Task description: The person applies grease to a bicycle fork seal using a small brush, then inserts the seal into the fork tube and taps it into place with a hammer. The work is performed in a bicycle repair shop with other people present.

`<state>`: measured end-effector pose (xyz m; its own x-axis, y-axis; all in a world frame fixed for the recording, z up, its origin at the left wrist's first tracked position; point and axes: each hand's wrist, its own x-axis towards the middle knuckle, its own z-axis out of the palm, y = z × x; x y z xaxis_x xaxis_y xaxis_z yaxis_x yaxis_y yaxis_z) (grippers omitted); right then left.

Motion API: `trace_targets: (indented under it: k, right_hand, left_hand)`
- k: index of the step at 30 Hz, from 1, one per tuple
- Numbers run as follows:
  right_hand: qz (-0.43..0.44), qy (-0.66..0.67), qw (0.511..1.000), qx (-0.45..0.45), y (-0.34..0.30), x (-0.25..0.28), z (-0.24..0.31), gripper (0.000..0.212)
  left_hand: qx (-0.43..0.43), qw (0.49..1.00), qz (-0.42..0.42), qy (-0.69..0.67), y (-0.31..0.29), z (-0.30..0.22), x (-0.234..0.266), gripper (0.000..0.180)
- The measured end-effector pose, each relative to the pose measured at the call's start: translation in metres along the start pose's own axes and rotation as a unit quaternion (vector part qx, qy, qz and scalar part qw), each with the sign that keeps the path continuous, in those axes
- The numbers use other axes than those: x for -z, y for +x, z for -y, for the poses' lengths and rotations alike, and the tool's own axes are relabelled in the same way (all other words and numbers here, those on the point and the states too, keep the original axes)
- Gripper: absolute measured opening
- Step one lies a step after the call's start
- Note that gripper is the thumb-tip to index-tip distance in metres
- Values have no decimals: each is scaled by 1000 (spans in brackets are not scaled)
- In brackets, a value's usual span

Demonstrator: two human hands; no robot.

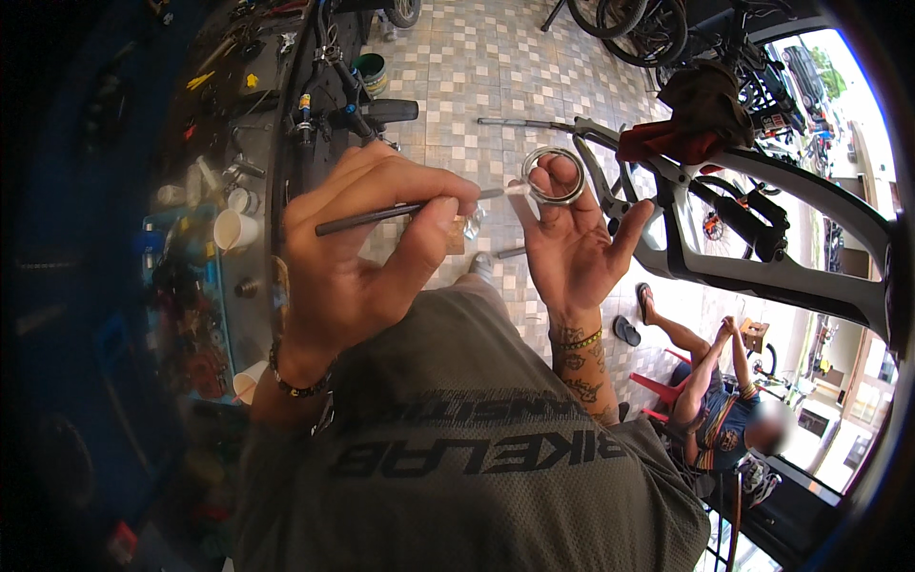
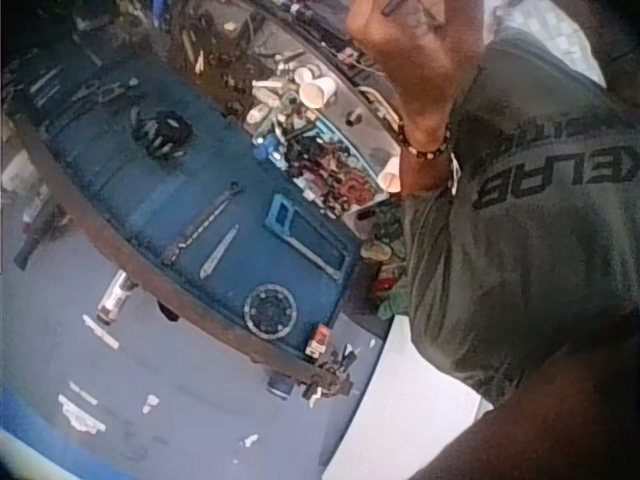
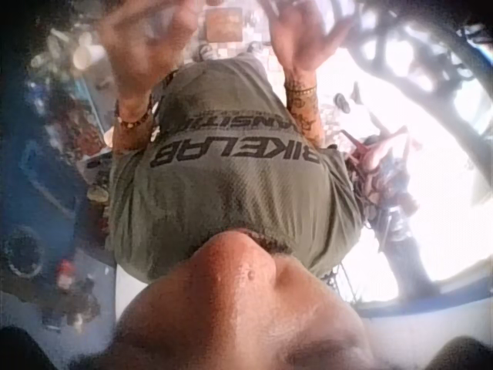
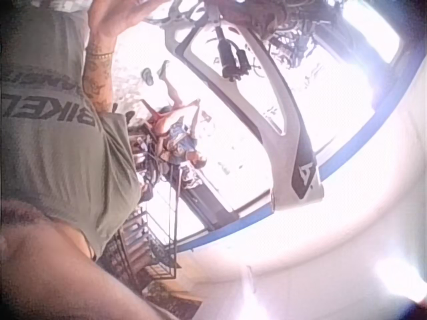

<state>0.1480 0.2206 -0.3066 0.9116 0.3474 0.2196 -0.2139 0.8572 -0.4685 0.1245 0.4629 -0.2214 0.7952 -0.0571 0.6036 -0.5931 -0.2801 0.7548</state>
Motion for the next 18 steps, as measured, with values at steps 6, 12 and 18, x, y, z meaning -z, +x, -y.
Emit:
trace_targets:
  k: [6,12,18]
  right_hand:
    - [4,-10,1000,2,0,4,0,102]
    - [18,42,999,7,0,4,-1,103]
    - [43,-14,999,-4,1,5,2,98]
  left_hand:
    - [120,984,-11,-134,-5,-2,-6,12]
    - [152,977,-27,-144,-3,5,-2,13]
    - [38,997,-7,-66,7,19,0,12]
